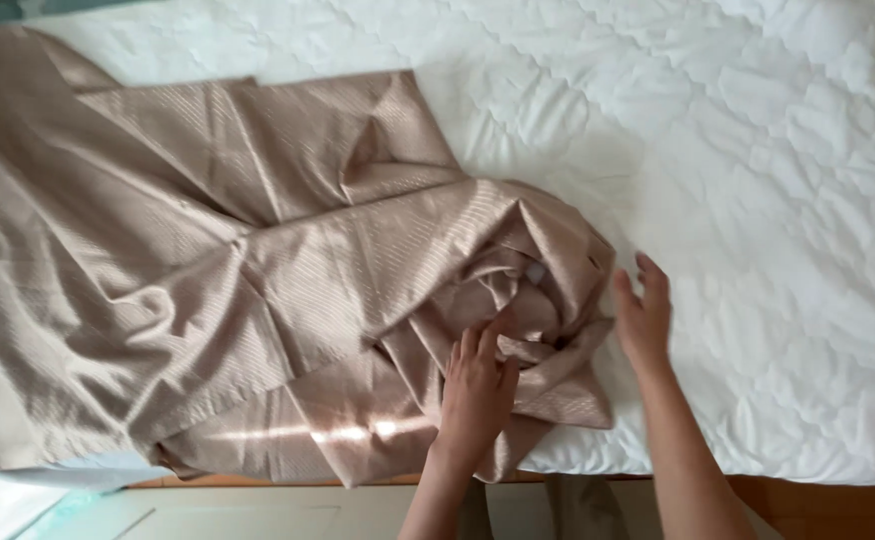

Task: Folding a gold-colored patterned bedspread on top of a single bed.

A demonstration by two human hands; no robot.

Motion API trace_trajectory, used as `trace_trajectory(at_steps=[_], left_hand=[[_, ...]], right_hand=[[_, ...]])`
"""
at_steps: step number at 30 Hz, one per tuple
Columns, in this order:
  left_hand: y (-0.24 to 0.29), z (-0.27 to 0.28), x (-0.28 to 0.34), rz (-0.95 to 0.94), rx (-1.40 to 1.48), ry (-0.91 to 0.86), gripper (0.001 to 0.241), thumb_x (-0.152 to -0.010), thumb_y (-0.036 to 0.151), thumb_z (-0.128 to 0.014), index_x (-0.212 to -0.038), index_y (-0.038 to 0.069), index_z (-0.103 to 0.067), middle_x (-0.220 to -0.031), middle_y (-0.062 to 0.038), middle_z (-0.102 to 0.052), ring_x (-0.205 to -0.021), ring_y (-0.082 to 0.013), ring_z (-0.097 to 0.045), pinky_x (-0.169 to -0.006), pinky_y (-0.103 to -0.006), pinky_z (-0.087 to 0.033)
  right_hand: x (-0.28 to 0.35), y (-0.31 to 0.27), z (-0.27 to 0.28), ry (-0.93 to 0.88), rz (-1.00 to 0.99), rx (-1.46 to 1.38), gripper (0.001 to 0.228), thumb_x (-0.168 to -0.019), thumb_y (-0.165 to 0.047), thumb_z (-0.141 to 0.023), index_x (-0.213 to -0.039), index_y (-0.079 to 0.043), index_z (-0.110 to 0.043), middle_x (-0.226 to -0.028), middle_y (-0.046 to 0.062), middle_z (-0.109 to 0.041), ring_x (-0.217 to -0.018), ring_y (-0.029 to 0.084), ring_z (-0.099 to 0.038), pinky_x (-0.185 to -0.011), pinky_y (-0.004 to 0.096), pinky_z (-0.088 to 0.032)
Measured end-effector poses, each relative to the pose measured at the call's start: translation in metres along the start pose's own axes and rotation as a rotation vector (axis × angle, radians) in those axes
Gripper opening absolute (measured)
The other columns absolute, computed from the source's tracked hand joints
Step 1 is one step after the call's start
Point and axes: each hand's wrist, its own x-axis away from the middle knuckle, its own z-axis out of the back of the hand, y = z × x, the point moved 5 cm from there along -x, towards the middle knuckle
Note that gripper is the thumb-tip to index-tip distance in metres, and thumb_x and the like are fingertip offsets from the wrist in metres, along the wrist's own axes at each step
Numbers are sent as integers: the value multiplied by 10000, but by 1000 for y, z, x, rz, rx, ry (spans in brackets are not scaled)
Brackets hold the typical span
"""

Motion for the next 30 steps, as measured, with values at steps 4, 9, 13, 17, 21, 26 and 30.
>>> trace_trajectory(at_steps=[4,9,13,17,21,26,30], left_hand=[[7,-45,-8,188,73,31,572,-1006,363,-615,-1438,19,-469,-1423,-225,-505,-1330,-411,-492,-1088,-509,-412],[-35,-128,-30,379,90,269,614,-986,419,-632,-1491,99,-492,-1518,-290,-382,-1351,-477,-411,-1067,-524,-380],[-52,-211,-39,359,475,257,498,-1047,428,-603,-1361,42,-595,-1346,-295,-565,-1247,-428,-561,-1028,-458,-497],[-10,-220,-45,372,962,-11,438,-1070,392,-542,-1331,44,-593,-1242,-172,-695,-1184,-284,-647,-1030,-378,-512],[0,-193,11,471,1139,12,438,-1010,228,-534,-1407,46,-560,-1299,-90,-680,-1194,-198,-624,-1036,-341,-479],[-20,-195,66,472,1746,302,638,-1049,385,-508,-1406,-143,-543,-1274,-218,-669,-1176,-301,-628,-1020,-381,-519],[6,-190,63,830,1557,267,636,-904,452,-599,-1308,-38,-629,-1193,-174,-728,-1071,-275,-704,-928,-377,-564]], right_hand=[[-51,5,-47,-265,-210,-46,678,-946,-298,-690,-1486,-15,-394,-1338,218,-578,-1128,279,-627,-967,418,-519],[-50,-8,-13,-442,-121,-213,363,-935,-191,-701,-1235,13,-703,-1045,121,-757,-918,189,-692,-846,334,-540],[-37,-76,104,-213,346,-327,269,-888,69,-611,-1143,3,-668,-1001,28,-626,-914,113,-577,-822,239,-462],[-9,-120,158,-229,581,-166,368,-792,156,-587,-1079,-48,-691,-1005,28,-551,-895,141,-546,-796,253,-440],[49,-130,141,-683,683,106,456,-688,138,-694,-1041,-146,-743,-1033,25,-570,-980,171,-622,-750,295,-513],[112,-78,92,-1001,667,199,446,-787,63,-756,-1185,-133,-723,-1169,68,-608,-1089,210,-636,-875,346,-558],[131,-72,80,-1203,562,126,408,-861,17,-726,-1257,-77,-690,-1338,92,-616,-1205,255,-630,-958,378,-554]])
